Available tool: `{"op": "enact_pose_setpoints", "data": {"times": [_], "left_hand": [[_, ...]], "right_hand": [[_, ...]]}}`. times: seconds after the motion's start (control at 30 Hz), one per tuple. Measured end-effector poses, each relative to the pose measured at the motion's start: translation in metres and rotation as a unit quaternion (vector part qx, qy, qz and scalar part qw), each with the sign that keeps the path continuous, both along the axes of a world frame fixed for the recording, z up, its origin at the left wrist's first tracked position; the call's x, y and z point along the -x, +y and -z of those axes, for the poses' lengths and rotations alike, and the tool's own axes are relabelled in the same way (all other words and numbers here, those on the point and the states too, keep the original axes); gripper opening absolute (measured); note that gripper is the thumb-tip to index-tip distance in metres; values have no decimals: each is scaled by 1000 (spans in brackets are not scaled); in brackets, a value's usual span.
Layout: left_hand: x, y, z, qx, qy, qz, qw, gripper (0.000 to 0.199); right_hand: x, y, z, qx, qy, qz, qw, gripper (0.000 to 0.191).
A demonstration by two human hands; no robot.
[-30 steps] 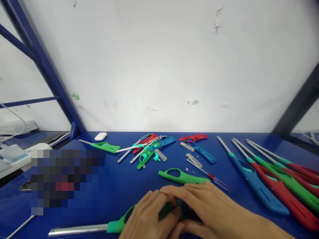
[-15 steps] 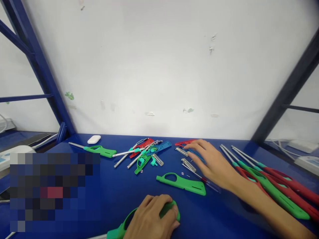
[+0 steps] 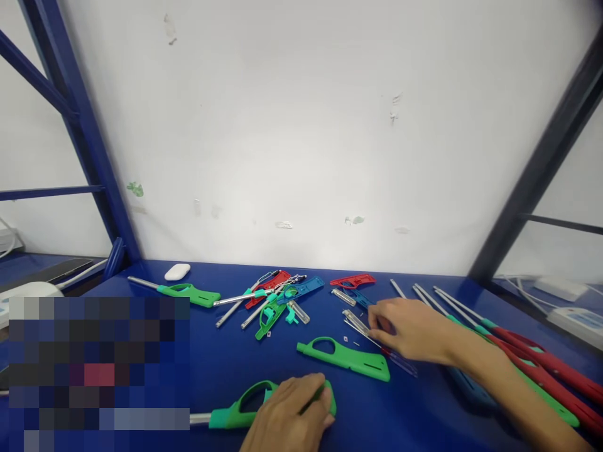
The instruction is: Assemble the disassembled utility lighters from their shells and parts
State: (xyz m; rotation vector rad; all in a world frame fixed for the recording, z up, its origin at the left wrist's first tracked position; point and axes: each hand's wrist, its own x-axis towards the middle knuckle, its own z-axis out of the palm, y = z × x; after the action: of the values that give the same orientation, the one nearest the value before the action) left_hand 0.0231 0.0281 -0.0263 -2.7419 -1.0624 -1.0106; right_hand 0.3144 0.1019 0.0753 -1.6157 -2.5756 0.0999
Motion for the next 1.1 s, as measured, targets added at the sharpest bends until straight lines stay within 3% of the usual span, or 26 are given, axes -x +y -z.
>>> {"op": "enact_pose_setpoints", "data": {"times": [0.2, 0.33, 0.47, 0.67, 0.77, 0.87, 0.97, 1.1], "left_hand": [[0, 1, -6, 7, -24, 13, 1000, 25], [-3, -3, -19, 11, -51, 17, 998, 20], [-6, -8, -31, 6, -99, -12, 995, 20], [-4, -11, -28, 57, -71, -57, 994, 38], [-1, -11, -22, 92, -80, -80, 989, 54], [1, -11, -17, 117, -86, -95, 985, 71], [1, -10, -16, 122, -77, -97, 985, 62], [1, -9, -17, 111, -68, -92, 987, 51]], "right_hand": [[-8, -1, 9, 70, 16, -4, 997, 22], [-8, -1, 2, 92, 37, -26, 995, 28], [4, -6, -6, 124, 163, -47, 978, 31], [32, -18, -1, 60, 282, -47, 956, 26], [38, -19, 3, 82, 377, -52, 921, 23], [40, -15, 9, 174, 505, -47, 844, 37], [41, -9, 17, 223, 580, -35, 782, 52], [45, -6, 28, 193, 611, -21, 768, 55]]}}
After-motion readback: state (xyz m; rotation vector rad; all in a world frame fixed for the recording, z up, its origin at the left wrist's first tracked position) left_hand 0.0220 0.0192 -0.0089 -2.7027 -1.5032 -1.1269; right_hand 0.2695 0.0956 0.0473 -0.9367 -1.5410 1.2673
